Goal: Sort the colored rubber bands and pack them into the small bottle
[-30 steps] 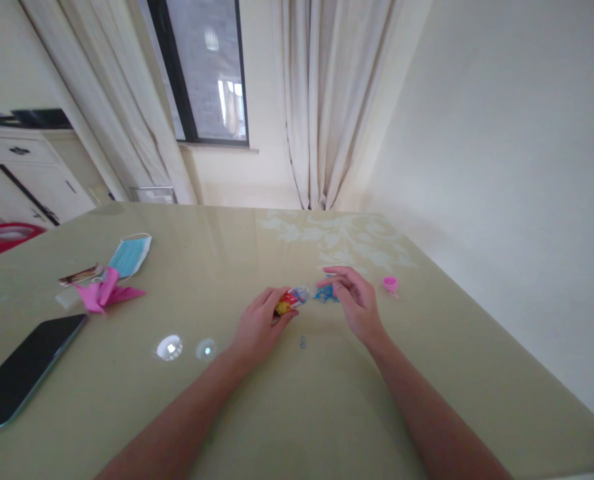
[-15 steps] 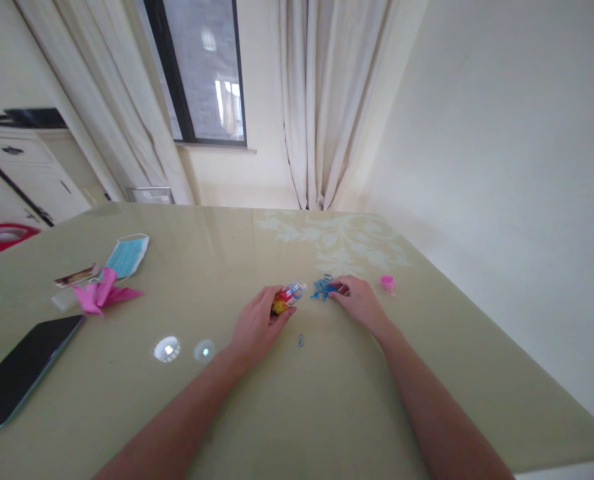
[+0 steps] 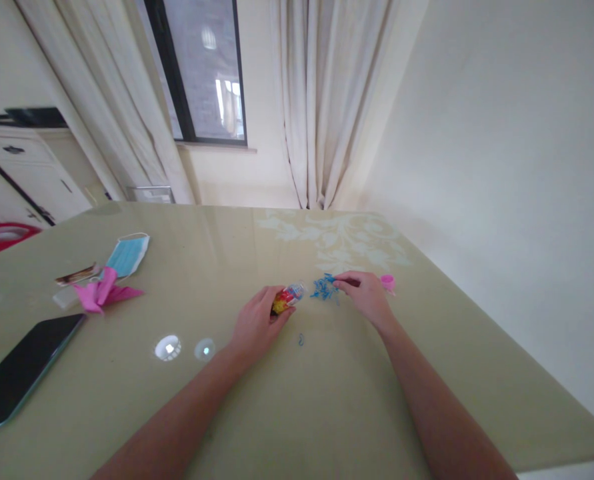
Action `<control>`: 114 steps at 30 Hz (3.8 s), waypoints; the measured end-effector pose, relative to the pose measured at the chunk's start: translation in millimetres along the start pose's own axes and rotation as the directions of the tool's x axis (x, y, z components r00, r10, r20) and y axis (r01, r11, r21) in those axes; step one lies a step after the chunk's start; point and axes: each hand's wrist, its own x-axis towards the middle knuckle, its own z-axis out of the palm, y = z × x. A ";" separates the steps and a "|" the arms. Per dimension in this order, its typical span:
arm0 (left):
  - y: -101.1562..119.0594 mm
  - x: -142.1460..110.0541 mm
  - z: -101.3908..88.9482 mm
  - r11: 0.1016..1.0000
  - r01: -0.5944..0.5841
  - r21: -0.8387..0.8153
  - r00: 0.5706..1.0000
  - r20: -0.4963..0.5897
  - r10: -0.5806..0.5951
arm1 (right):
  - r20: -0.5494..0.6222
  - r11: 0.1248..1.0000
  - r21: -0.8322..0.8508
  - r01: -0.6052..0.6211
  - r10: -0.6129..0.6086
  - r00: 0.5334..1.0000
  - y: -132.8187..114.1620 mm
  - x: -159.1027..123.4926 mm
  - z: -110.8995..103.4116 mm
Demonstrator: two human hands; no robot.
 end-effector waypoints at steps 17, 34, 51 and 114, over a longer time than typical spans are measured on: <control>0.1 0.4 -1.7 0.998 -0.018 0.052 1.000 -0.012 0.018 | 0.170 0.908 0.408 -0.093 0.024 0.985 -44.7 -18.8 24.3; -1.9 -1.4 -4.5 0.956 -0.190 0.226 0.980 -0.014 0.198 | 0.208 0.976 0.168 0.137 -0.171 0.963 -46.2 -25.3 31.1; -2.5 -2.1 -1.9 0.983 -0.132 0.128 0.991 -0.011 0.134 | 0.018 0.931 0.364 0.038 -0.048 0.999 -52.5 -32.6 48.2; 3.1 -2.6 -0.9 0.989 -0.096 -0.111 0.995 -0.043 0.092 | 0.123 0.927 0.326 0.186 -0.236 0.964 -66.1 -33.0 19.2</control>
